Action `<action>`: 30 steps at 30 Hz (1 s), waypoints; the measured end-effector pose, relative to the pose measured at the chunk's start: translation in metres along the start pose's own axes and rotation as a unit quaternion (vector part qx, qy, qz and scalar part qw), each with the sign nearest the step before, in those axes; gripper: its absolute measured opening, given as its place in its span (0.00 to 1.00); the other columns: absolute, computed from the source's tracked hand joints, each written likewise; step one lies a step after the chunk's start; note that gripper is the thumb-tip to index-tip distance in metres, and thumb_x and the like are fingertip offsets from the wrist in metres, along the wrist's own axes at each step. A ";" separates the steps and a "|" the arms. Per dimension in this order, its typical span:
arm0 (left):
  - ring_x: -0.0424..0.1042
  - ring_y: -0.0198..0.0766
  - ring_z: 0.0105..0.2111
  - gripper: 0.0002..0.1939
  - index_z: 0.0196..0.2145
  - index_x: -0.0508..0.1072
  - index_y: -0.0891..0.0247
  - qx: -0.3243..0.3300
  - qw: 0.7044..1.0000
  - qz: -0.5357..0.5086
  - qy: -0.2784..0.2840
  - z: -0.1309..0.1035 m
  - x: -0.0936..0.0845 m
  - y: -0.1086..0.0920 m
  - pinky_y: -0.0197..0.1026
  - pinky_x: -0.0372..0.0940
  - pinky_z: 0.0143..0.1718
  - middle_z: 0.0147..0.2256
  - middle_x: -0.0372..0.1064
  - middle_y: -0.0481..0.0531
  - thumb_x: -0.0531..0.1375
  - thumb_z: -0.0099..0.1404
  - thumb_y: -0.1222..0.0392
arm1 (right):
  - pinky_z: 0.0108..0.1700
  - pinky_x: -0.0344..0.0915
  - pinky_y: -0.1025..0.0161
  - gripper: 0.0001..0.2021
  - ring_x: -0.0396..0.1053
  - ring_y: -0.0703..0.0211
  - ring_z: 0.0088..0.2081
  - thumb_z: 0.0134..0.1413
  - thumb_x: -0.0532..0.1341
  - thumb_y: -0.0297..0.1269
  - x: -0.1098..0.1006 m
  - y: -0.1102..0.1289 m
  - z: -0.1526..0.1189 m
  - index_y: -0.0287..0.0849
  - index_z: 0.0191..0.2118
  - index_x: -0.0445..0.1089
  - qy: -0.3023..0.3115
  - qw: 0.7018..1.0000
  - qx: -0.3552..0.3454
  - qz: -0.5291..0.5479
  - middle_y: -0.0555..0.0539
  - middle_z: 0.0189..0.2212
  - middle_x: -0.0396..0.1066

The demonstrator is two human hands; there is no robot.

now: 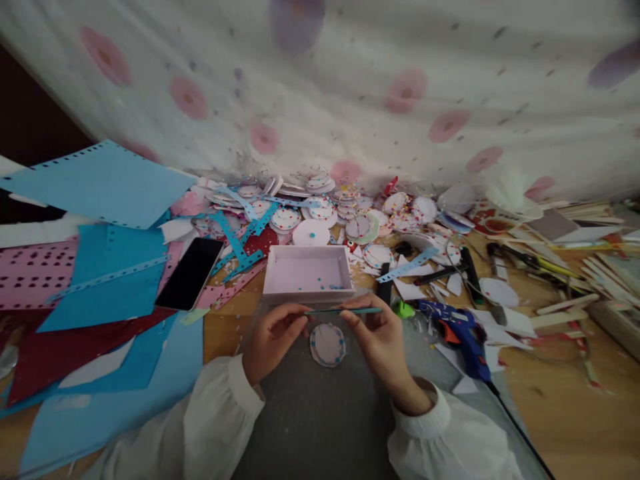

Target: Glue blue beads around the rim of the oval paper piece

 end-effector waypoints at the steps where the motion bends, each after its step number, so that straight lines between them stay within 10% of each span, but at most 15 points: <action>1: 0.73 0.33 0.27 0.07 0.39 0.75 0.63 -0.003 1.000 0.003 -0.005 0.000 -0.001 0.001 0.36 0.70 0.33 0.33 0.77 0.52 0.61 0.63 0.59 | 0.30 0.66 0.64 0.06 0.70 0.59 0.28 0.49 0.68 0.39 0.001 0.001 -0.001 0.43 0.29 0.72 -0.001 1.000 -0.003 -0.004 0.49 0.24 0.73; 30: 0.65 0.31 0.21 0.13 0.36 0.79 0.64 -0.059 0.998 0.027 -0.016 0.002 -0.005 0.008 0.35 0.63 0.24 0.28 0.75 0.51 0.63 0.62 0.51 | 0.36 0.64 0.57 0.03 0.71 0.55 0.31 0.54 0.65 0.36 -0.004 0.024 -0.008 0.46 0.30 0.72 -0.022 0.984 -0.130 -0.118 0.49 0.27 0.75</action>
Point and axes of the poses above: each hand's wrist, its own z-axis towards the middle knuckle, its own x-axis out of the palm, y = z × x, the point moved 10 cm from there along z, towards the middle knuckle
